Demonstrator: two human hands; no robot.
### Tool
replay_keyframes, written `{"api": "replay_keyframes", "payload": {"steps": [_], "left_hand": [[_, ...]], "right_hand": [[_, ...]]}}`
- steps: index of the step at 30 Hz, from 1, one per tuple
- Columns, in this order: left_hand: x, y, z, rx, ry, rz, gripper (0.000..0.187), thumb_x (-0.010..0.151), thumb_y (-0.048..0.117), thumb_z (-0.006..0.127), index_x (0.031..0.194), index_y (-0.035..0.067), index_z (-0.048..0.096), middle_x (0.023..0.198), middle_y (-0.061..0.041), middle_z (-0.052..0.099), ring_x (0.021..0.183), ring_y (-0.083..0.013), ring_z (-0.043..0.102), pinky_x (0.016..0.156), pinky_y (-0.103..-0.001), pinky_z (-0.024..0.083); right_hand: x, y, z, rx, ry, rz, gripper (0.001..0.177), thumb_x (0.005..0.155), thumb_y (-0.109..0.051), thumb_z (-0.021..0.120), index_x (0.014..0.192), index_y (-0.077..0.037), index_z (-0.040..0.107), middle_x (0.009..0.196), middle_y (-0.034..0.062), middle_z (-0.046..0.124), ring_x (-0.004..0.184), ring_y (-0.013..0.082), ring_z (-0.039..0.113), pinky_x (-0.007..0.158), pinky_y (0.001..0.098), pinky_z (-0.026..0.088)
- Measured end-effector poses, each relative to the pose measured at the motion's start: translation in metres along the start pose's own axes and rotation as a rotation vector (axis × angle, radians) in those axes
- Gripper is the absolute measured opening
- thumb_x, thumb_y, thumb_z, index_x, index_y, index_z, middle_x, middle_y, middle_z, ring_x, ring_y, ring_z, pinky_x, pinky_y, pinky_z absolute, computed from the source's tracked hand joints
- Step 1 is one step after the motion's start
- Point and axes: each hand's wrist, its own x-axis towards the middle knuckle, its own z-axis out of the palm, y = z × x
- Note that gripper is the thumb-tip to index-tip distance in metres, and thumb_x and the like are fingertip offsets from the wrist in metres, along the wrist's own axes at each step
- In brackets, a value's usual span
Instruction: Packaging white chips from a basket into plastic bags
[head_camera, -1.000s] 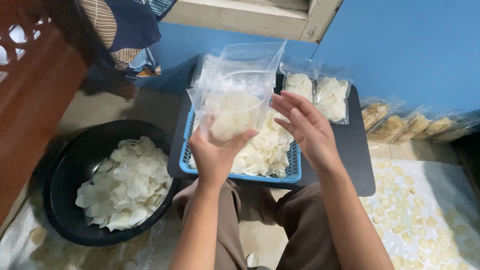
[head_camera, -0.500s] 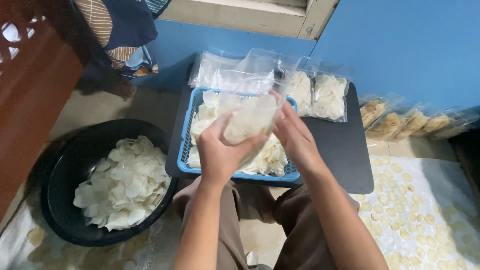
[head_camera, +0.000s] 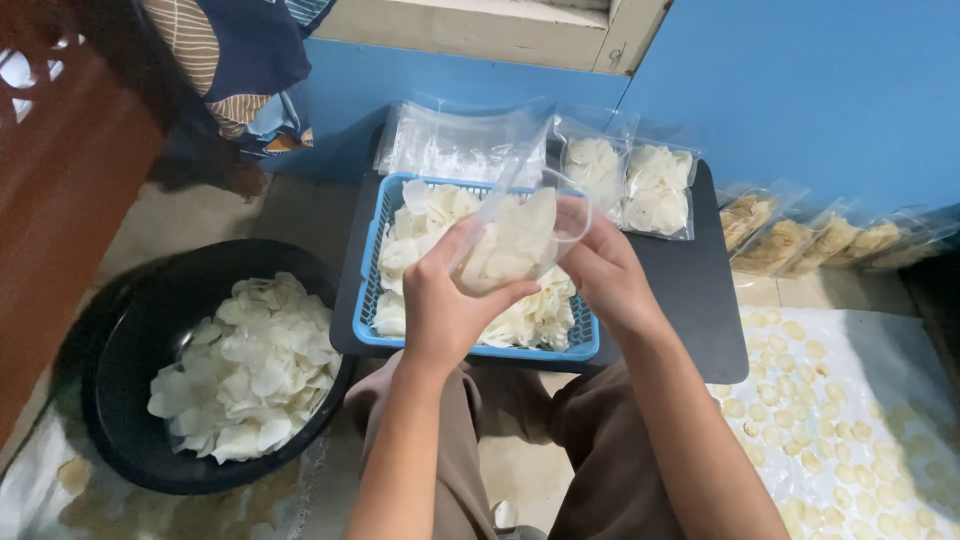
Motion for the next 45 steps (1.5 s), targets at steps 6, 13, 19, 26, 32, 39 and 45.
{"api": "replay_keyframes", "payload": {"steps": [6,13,19,26,32,39,45], "left_hand": [[0.001,0.005,-0.026,-0.300,0.016,0.140,0.081,0.088,0.053,0.075,0.145,0.001,0.051,0.132,-0.030,0.065,0.133,-0.0445,0.056,0.112,-0.058,0.044],[-0.009,-0.036,-0.050,0.080,0.176,-0.042,0.011,0.088,0.020,0.082,0.099,0.022,0.082,0.091,-0.001,0.081,0.095,-0.0218,0.077,0.084,-0.032,0.062],[-0.012,-0.039,-0.049,0.269,0.069,0.134,0.007,0.086,0.023,0.085,0.086,0.030,0.083,0.082,0.010,0.079,0.086,-0.0130,0.077,0.083,-0.028,0.060],[-0.025,-0.023,-0.045,0.401,0.269,0.084,0.005,0.084,0.022,0.086,0.088,0.021,0.083,0.084,-0.001,0.079,0.086,-0.0267,0.076,0.075,-0.039,0.061],[-0.036,-0.030,-0.047,0.293,0.325,0.166,0.009,0.084,0.014,0.087,0.090,0.017,0.082,0.085,-0.002,0.080,0.087,-0.0259,0.077,0.078,-0.036,0.061],[-0.036,-0.018,-0.053,0.256,0.278,0.252,0.012,0.085,0.006,0.084,0.090,0.013,0.076,0.084,0.000,0.078,0.085,-0.0237,0.078,0.078,-0.033,0.063],[-0.039,-0.014,-0.052,0.201,0.243,0.268,0.022,0.089,0.005,0.078,0.108,0.012,0.070,0.092,-0.001,0.078,0.085,-0.0237,0.078,0.078,-0.033,0.064]], "right_hand": [[0.003,0.016,-0.004,-0.048,0.171,0.041,0.015,0.103,-0.005,0.056,0.105,0.003,0.068,0.101,0.0167,0.076,0.106,0.0253,0.073,0.095,0.0535,0.059],[0.002,0.040,-0.003,-0.569,0.039,0.046,0.008,0.096,-0.007,0.067,0.099,-0.006,0.074,0.091,0.0140,0.077,0.096,0.0311,0.076,0.086,0.0490,0.062],[-0.003,0.026,0.002,-0.738,0.020,0.040,0.008,0.087,-0.009,0.077,0.093,-0.013,0.080,0.091,0.0053,0.080,0.092,0.0238,0.076,0.076,0.0341,0.061],[0.000,0.011,0.001,-0.653,0.025,0.180,0.011,0.088,-0.001,0.071,0.094,-0.007,0.078,0.082,0.0131,0.080,0.076,0.0236,0.079,0.073,0.0355,0.063],[0.019,0.024,-0.035,-0.767,0.017,0.234,0.034,0.086,0.005,0.068,0.119,-0.002,0.073,0.099,0.0224,0.077,0.092,0.0337,0.077,0.079,0.0416,0.065],[0.038,0.105,-0.036,-1.547,-0.514,0.149,0.049,0.074,-0.032,0.089,0.114,-0.009,0.072,0.109,0.0122,0.072,0.103,0.0303,0.073,0.087,0.0456,0.063],[0.050,0.153,-0.052,-1.700,-0.488,0.002,0.018,0.085,-0.018,0.075,0.098,-0.006,0.073,0.086,0.0126,0.069,0.081,0.0360,0.074,0.077,0.0499,0.061]]}}
